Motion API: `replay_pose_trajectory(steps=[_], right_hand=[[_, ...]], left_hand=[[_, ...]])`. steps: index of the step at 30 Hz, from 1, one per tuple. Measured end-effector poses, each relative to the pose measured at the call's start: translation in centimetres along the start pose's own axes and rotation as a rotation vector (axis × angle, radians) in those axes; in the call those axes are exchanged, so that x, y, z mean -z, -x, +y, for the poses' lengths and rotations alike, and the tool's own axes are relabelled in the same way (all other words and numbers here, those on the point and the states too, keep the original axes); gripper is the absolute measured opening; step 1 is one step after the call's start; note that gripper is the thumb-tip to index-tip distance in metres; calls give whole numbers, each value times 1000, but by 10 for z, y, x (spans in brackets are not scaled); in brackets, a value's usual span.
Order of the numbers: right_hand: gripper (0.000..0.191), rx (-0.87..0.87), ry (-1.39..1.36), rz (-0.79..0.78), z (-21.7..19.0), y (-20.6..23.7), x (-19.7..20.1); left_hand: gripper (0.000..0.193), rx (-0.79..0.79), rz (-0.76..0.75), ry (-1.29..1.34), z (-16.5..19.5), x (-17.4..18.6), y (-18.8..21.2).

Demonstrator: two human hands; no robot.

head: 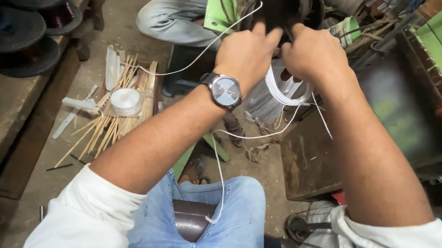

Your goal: The person sits at a bench-mounted rotary machine and uses a hammer to strike and seat a wooden-handled tool against the machine's drum. They then take a length of white wire, coil and loop it by hand, and feed the coiled wire into the machine's drum while adjusting it.

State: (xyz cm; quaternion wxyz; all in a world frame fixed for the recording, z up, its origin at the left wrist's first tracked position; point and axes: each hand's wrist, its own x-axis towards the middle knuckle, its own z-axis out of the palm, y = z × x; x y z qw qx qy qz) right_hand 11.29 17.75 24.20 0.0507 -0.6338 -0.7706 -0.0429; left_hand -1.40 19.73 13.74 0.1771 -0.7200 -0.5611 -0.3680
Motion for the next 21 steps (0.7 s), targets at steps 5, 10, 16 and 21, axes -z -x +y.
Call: replay_pose_trajectory(steps=[5,10,16,21], right_hand=[[30,40,149,182,1,-10,-17],[23,39,263,209,0,-15,-22],[25,-26,255,174,-6,-21,-21],[34,-46,199,183,-2,-26,-19]], left_hand=[[24,-32,150,41,3,-2,7],[19,-20,150,15,7,-9,13],[25,-14,110,39,7,-30,-1],[15,64,82,39,16,-33,-11]])
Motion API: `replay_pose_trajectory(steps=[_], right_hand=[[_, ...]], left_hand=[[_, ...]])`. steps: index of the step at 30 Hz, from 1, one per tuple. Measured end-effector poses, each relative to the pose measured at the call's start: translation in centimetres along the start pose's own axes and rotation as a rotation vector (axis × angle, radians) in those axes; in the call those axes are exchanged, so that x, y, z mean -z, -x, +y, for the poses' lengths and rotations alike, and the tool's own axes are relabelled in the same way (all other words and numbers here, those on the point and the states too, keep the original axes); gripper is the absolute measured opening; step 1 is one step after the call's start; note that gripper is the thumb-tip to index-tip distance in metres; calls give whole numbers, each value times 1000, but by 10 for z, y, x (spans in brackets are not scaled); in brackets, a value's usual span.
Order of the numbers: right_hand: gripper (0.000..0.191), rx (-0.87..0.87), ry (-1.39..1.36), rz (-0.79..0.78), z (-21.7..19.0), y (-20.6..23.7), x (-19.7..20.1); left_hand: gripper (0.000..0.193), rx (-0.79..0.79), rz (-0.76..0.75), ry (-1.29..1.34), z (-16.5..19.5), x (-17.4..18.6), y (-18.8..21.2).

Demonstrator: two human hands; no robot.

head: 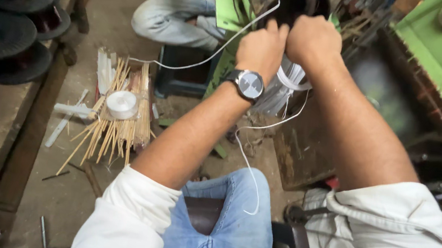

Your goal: The person sits at a bench-mounted rotary machine and uses a hammer to strike and seat a wooden-handled tool against the machine's drum. They then take a length of white wire, coil and loop it by hand, and feed the coiled wire into the machine's drum while adjusting it.

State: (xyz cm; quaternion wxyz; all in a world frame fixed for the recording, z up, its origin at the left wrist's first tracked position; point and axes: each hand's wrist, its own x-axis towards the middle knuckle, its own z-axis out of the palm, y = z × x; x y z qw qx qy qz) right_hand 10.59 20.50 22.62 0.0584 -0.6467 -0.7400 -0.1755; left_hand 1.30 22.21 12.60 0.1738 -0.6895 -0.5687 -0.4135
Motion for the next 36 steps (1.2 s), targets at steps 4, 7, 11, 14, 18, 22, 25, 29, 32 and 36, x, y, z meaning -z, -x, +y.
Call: replay_pose_trajectory(steps=[4,7,11,14,18,22,25,29,32,36], right_hand=[[29,1,9,-6,1,-7,-6],[30,9,0,4,0,-18,-12],[31,58,68,24,1,-31,-16],[28,10,50,-36,2,-32,-12],[26,23,65,-60,-2,-18,3],[35,49,-59,-237,5,3,26],[44,78,-96,-226,13,18,34],[38,178,-16,-29,17,23,31],[36,184,-43,-38,18,19,28],[35,203,-10,-38,19,17,26]], left_hand=[[15,-20,4,31,-4,0,5],[14,-6,19,57,-10,-6,4],[13,3,6,14,-12,-12,-5],[14,-6,12,6,-10,-9,-5],[16,-8,55,0,-9,2,6],[13,-16,27,14,-11,12,8],[14,24,22,3,-5,19,8],[22,144,60,142,16,27,17],[34,174,88,217,22,33,25],[39,142,83,97,11,42,31]])
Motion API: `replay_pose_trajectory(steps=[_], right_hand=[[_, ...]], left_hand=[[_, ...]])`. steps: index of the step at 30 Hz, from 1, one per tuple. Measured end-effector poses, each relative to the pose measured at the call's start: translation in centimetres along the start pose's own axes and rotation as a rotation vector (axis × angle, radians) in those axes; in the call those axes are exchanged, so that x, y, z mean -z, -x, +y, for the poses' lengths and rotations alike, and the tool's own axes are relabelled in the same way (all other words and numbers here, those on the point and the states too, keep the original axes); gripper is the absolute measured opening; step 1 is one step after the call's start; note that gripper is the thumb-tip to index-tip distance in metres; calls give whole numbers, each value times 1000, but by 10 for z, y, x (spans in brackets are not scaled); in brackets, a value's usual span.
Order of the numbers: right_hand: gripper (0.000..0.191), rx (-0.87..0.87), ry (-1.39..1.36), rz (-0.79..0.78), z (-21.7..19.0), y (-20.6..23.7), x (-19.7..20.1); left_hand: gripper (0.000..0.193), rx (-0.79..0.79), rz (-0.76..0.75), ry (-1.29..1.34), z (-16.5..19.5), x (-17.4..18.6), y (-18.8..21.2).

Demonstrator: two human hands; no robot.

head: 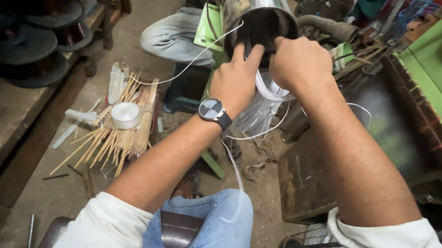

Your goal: The person sits at a bench-mounted rotary machine and uses a hammer to strike and seat a wooden-handled tool against the machine's drum. They then take a length of white wire, coil and loop it by hand, and feed the coiled wire into the machine's drum while adjusting it.

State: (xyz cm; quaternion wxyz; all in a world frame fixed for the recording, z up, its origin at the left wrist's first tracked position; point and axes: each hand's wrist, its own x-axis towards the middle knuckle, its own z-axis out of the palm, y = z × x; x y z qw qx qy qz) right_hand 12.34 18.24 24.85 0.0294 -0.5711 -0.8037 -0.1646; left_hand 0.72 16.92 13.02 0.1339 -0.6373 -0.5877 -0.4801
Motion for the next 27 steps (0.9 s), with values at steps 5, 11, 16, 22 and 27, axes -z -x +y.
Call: replay_pose_trajectory(steps=[5,11,16,22,27], right_hand=[[33,47,5,61,-3,3,-3],[32,54,30,84,-4,-4,-6],[31,54,42,114,-8,-10,-10],[32,38,41,115,-11,-10,-9],[26,-5,50,109,-9,-7,-12]], left_hand=[[31,-75,-120,-127,-11,12,-17],[26,-124,-123,-170,-17,12,-27],[15,-109,-113,-205,-25,-1,-29],[34,-136,-201,-166,-22,14,-36],[53,-335,-261,-101,-35,30,-36]])
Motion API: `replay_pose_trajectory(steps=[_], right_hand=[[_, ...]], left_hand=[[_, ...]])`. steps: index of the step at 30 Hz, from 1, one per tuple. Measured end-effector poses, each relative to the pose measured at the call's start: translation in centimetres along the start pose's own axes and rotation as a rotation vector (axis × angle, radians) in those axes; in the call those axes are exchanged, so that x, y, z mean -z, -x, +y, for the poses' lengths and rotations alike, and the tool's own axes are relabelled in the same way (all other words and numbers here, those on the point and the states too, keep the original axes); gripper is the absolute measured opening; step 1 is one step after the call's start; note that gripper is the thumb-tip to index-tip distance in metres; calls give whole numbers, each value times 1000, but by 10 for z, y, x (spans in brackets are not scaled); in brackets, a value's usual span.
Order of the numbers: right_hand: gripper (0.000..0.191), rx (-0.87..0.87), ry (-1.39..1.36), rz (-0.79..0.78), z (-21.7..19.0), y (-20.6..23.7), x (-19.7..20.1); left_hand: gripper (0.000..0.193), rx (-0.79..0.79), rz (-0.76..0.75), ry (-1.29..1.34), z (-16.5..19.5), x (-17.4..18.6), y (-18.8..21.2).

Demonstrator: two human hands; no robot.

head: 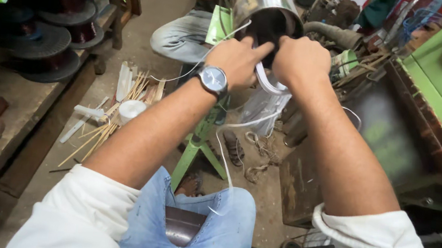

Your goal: The person sits at a bench-mounted rotary machine and uses a hammer to strike and seat a wooden-handled tool against the machine's drum. They then take a length of white wire, coil and loop it by hand, and feed the coiled wire into the machine's drum while adjusting it.

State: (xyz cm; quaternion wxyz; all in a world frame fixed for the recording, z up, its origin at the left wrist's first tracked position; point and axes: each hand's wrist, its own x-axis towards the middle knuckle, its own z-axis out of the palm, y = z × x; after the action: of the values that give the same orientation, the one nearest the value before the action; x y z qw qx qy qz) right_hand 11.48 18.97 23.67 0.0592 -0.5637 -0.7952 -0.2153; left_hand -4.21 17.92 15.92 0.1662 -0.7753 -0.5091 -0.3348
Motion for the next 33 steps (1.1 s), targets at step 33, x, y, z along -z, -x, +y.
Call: replay_pose_trajectory(steps=[33], right_hand=[[26,-102,26,-28,0,-7,0]], left_hand=[[20,151,8,-10,18,-47,-27]])
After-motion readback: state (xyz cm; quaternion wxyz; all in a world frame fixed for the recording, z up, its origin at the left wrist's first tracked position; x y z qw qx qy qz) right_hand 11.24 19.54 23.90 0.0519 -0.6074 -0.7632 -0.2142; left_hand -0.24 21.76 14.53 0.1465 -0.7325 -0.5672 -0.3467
